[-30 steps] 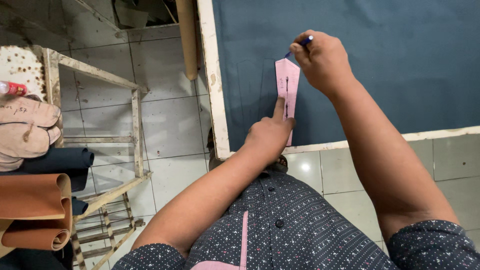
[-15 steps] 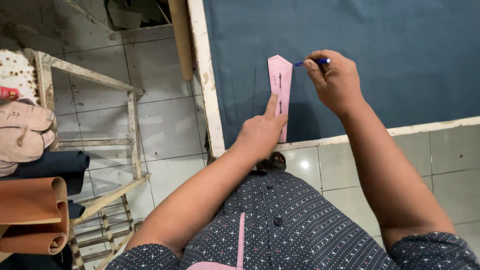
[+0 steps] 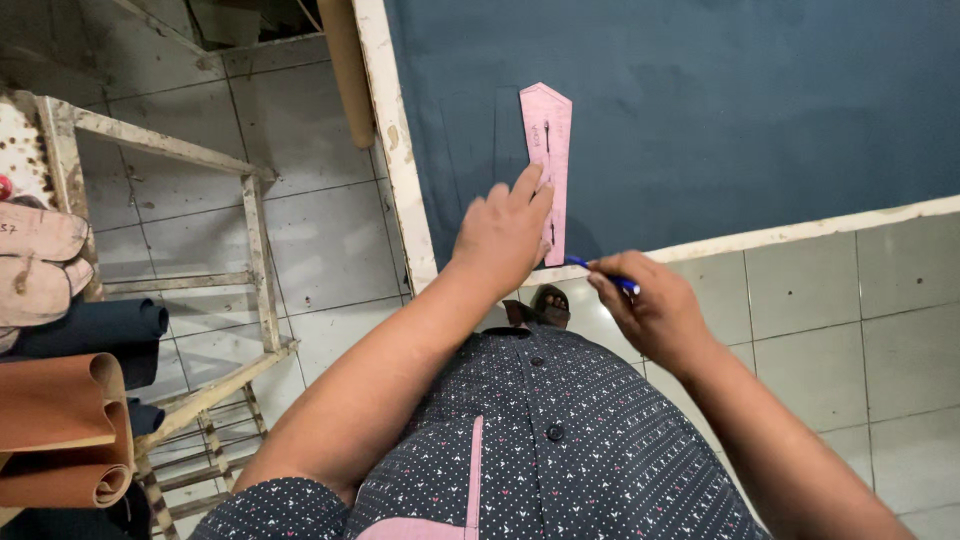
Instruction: The person lays a pink paper pattern on a large panel of dark fabric on a work table and traces around it with a pen, repositioning the pattern repeatedly to draw successive outlines on the fabric. They smooth the fabric and hold the pattern steady with one hand while tracing with the other.
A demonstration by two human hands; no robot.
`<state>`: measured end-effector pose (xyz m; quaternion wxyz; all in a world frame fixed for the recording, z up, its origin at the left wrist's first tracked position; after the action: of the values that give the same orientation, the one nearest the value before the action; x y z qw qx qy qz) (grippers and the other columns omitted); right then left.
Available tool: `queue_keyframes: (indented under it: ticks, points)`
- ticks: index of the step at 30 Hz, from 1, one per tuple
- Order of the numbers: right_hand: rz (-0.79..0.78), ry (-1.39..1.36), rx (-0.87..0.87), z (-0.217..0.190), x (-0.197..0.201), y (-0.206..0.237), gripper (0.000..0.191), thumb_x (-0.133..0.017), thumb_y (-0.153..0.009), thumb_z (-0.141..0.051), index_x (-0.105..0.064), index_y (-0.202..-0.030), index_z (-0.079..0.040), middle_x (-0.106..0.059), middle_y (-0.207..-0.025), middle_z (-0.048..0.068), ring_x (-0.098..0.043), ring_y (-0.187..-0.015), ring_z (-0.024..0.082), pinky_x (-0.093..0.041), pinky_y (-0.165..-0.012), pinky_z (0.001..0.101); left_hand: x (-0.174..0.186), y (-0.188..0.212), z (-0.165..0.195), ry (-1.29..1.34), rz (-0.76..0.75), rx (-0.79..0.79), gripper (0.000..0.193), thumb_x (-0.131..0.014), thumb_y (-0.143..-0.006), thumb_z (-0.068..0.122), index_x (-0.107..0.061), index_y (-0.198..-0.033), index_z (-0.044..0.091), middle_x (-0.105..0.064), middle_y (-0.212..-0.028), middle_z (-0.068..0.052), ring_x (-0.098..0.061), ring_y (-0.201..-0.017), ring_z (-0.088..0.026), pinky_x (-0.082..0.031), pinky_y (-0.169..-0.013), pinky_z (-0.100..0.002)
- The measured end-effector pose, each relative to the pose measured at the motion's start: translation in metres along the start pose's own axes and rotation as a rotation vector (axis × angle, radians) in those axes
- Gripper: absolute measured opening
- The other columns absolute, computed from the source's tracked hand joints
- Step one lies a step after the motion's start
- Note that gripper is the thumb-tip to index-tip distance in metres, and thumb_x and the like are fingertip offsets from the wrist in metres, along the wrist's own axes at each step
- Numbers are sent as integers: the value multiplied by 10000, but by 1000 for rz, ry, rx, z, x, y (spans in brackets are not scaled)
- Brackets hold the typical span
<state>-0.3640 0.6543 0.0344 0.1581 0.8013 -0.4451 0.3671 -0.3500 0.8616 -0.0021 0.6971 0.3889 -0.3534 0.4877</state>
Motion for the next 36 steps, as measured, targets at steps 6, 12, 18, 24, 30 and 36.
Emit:
queue_keyframes:
  ticks: [6, 12, 18, 24, 30, 36]
  points:
    - [-6, -77, -86, -1, -1, 14, 139, -717, -953, -123, -707, -1069, -46, -715, -927, 94, -707, -762, 234, -550, -690, 320, 2, -11, -7, -113, 164, -148, 646, -856, -678, 341, -645, -1234, 90, -426, -1503, -140, -356, -1460, -336, -134, -1160, -677]
    - [-6, -45, -32, -5, -6, 15, 145, -721, -947, -104, -701, -1077, -43, -716, -961, 104, -715, -811, 258, -557, -709, 340, -6, -16, -18, -59, 148, -176, 473, -837, -730, 279, -674, -1142, 112, -457, -1501, -116, -411, -1428, -279, -113, -1191, -677]
    - [-28, -64, 47, -15, -13, 6, 149, -713, -950, -108, -688, -1070, -22, -708, -982, 129, -707, -857, 290, -558, -748, 360, -6, -20, -25, -17, 224, -177, 201, -645, -886, 131, -725, -1069, 157, -549, -1446, -59, -512, -1372, -202, -179, -1190, -663]
    - [11, 68, 82, -22, -15, -23, 148, -753, -934, -136, -701, -1029, -35, -699, -934, 130, -694, -816, 318, -546, -699, 388, -1, -29, -33, 47, 231, -161, 250, -523, -936, 93, -741, -1046, 149, -620, -1366, -32, -572, -1288, -175, -209, -1159, -656]
    - [137, 32, 186, -11, -18, -68, 114, -715, -999, -87, -688, -1096, -34, -703, -999, 132, -693, -862, 324, -560, -750, 378, 0, -31, -36, 78, 248, -145, 253, -556, -949, 106, -705, -1150, 142, -649, -1353, 4, -609, -1241, -162, -233, -1185, -647]
    - [305, -25, 59, 9, -1, -79, 126, -714, -1053, -116, -698, -1125, -15, -725, -986, 127, -729, -810, 217, -573, -732, 312, -3, -19, -30, 8, 268, -151, 453, -749, -840, 319, -664, -1231, 108, -542, -1437, -23, -525, -1349, -181, -196, -1186, -689]
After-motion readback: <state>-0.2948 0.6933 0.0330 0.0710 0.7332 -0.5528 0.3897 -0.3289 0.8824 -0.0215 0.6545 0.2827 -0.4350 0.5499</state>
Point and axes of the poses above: each hand's wrist, its own y-axis away from the middle knuckle, its own x-axis out of the back of the hand, z = x × y, the point moved 2 cm from there along -y, towards the middle knuckle
